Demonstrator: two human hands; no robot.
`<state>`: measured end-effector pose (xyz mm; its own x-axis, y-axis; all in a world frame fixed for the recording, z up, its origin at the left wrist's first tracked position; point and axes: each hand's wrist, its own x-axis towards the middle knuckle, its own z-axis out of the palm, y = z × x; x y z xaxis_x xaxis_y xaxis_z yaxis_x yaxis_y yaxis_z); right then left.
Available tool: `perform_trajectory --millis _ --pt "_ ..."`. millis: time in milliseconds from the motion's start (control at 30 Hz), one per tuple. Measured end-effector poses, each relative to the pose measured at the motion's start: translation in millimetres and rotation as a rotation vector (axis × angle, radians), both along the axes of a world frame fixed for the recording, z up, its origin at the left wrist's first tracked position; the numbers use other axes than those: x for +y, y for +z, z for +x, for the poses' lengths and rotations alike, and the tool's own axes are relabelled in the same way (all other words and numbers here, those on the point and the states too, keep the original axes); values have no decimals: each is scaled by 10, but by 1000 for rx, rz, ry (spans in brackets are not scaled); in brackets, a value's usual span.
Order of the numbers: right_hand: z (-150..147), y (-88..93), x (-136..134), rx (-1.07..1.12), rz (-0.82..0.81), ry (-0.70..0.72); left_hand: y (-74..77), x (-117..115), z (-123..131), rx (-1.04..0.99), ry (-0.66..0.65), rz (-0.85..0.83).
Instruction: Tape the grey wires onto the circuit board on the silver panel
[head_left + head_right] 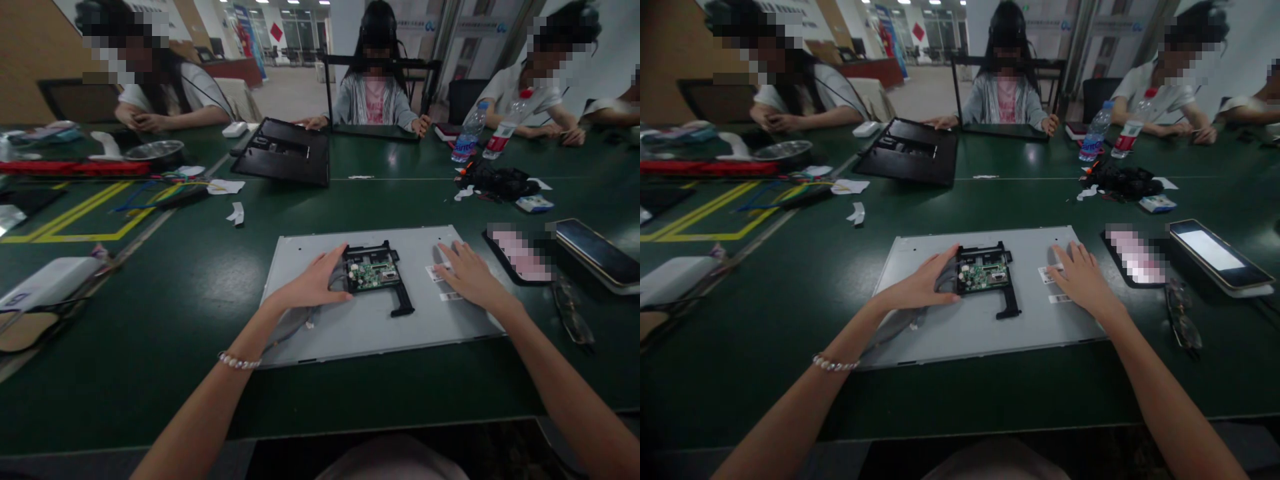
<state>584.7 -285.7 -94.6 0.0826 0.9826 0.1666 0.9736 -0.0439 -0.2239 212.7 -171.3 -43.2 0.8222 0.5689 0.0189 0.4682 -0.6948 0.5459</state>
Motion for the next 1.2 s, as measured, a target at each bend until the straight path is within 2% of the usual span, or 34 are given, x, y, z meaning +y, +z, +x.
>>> perform_trajectory --millis 67,233,333,400,633,1033,1133,1200 --pt "-75 124 10 32 22 71 -7 9 0 -6 6 3" --pt "-372 383 149 266 -73 454 -71 26 20 26 11 22" --pt "-521 385 289 345 -123 603 -110 28 30 40 13 52" --pt "-571 338 363 371 -132 651 -124 21 32 45 12 67" --pt "-611 171 363 391 -30 600 -131 -24 20 50 -10 107" --pt "-687 158 289 437 31 560 -60 -94 28 139 -11 67" --pt "-690 153 277 426 22 535 -7 37 -48 108 -48 27" --pt "-688 145 281 417 18 525 17 257 -178 74 1 44"
